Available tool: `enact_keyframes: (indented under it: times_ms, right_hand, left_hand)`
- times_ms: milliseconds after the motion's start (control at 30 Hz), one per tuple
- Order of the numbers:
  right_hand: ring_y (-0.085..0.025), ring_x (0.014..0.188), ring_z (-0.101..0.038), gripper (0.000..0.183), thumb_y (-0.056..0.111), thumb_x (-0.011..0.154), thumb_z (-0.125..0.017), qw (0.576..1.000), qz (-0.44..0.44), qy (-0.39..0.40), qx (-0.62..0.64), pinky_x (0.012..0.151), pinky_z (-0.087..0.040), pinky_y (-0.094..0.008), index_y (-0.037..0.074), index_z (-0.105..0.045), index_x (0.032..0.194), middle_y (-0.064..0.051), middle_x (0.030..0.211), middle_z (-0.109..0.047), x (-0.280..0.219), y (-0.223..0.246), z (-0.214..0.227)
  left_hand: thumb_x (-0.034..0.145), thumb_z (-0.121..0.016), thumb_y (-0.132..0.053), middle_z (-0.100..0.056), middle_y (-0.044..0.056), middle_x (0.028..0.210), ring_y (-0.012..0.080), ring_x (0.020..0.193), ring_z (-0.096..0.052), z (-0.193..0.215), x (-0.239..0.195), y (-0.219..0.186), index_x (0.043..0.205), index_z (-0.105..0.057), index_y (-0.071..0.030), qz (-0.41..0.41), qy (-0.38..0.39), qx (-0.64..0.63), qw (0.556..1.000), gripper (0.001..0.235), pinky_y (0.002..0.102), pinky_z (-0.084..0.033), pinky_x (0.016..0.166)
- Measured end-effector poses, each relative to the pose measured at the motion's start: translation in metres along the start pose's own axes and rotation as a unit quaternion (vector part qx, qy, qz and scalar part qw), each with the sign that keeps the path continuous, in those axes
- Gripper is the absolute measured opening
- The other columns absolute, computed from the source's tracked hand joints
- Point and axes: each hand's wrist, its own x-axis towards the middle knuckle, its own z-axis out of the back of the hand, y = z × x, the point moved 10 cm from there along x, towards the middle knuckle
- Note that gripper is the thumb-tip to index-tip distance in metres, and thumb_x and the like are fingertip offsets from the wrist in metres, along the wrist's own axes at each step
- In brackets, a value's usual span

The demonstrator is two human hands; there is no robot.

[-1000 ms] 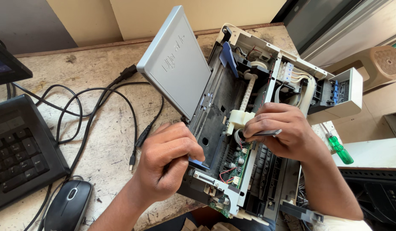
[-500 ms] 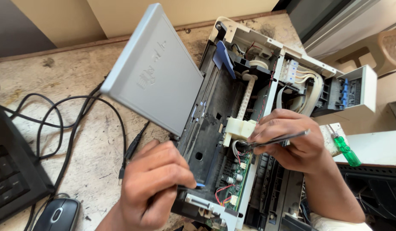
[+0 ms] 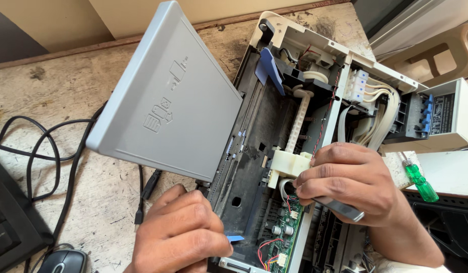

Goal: The person uses a screwdriver and tweezers to remove a white plastic component from the interior of a disassembled printer. They then use their hands to pull out a black rubber belt from the same area.

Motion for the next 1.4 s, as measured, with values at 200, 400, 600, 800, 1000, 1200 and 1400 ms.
enact_keyframes:
  times_ms: [200,400,600,800,1000,1200,1400]
  right_hand:
    - [-0.022,0.082,-0.069,0.014,0.019,0.094,-0.067,0.999,0.003,0.016,-0.032,0.077,-0.057,-0.037,0.007,-0.07,0.1,-0.004,0.092,-0.074,-0.003,0.003,-0.004]
    - [-0.022,0.085,-0.069,0.026,0.014,0.077,-0.073,1.0,-0.005,0.025,-0.005,0.08,-0.058,-0.037,0.009,-0.07,0.102,-0.004,0.097,-0.075,-0.009,-0.001,-0.005]
    - [-0.023,0.086,-0.069,0.037,0.011,0.068,-0.074,1.0,-0.014,0.025,-0.01,0.081,-0.058,-0.036,0.009,-0.071,0.105,-0.004,0.1,-0.075,-0.009,0.002,-0.004]
    - [-0.021,0.083,-0.068,0.028,0.01,0.078,-0.071,0.997,-0.013,0.059,-0.04,0.075,-0.056,-0.034,0.01,-0.068,0.105,-0.003,0.099,-0.074,0.0,0.009,-0.008]
    - [-0.023,0.082,-0.066,0.025,0.005,0.08,-0.063,0.994,-0.007,0.093,-0.054,0.071,-0.054,-0.035,0.009,-0.069,0.103,-0.003,0.098,-0.074,0.008,0.013,-0.009]
    - [-0.023,0.078,-0.064,0.025,0.005,0.079,-0.06,0.995,-0.006,0.087,-0.046,0.068,-0.052,-0.035,0.009,-0.068,0.102,-0.003,0.098,-0.075,0.007,0.01,-0.009]
    - [-0.023,0.078,-0.065,0.021,0.019,0.087,-0.063,0.998,0.009,0.055,0.012,0.068,-0.053,-0.035,0.008,-0.067,0.104,-0.003,0.096,-0.073,0.007,0.009,-0.003]
  left_hand:
    - [0.068,-0.063,-0.014,-0.058,0.002,0.067,0.0125,0.059,-0.054,0.004,0.002,-0.007,0.074,-0.065,-0.007,-0.029,0.006,-0.025,0.999,0.01,0.033,-0.031,0.058]
    - [0.064,-0.061,-0.009,-0.06,0.003,0.068,0.0147,0.06,-0.055,0.005,0.0,-0.011,0.075,-0.065,-0.006,-0.041,0.009,-0.019,0.999,0.012,0.034,-0.031,0.058]
    - [0.066,-0.059,-0.009,-0.062,0.001,0.075,0.0135,0.067,-0.056,0.005,-0.006,-0.006,0.08,-0.065,-0.01,0.004,0.01,-0.026,1.0,0.015,0.034,-0.035,0.067]
    - [0.066,-0.06,-0.012,-0.061,0.001,0.074,0.0144,0.067,-0.055,0.005,-0.007,-0.007,0.079,-0.065,-0.01,0.006,0.017,-0.03,0.999,0.014,0.034,-0.034,0.068]
    - [0.069,-0.061,-0.012,-0.06,0.001,0.074,0.0149,0.067,-0.054,0.005,-0.006,-0.008,0.08,-0.065,-0.01,0.01,0.018,-0.029,0.999,0.011,0.035,-0.034,0.067]
    - [0.068,-0.059,-0.011,-0.06,0.001,0.073,0.0141,0.065,-0.055,0.004,-0.004,-0.008,0.078,-0.065,-0.009,0.015,0.014,-0.03,0.999,0.012,0.034,-0.035,0.066]
    - [0.069,-0.058,-0.009,-0.06,0.0,0.07,0.012,0.064,-0.057,0.003,-0.003,-0.006,0.077,-0.066,-0.01,0.014,0.001,-0.011,1.0,0.011,0.033,-0.036,0.064]
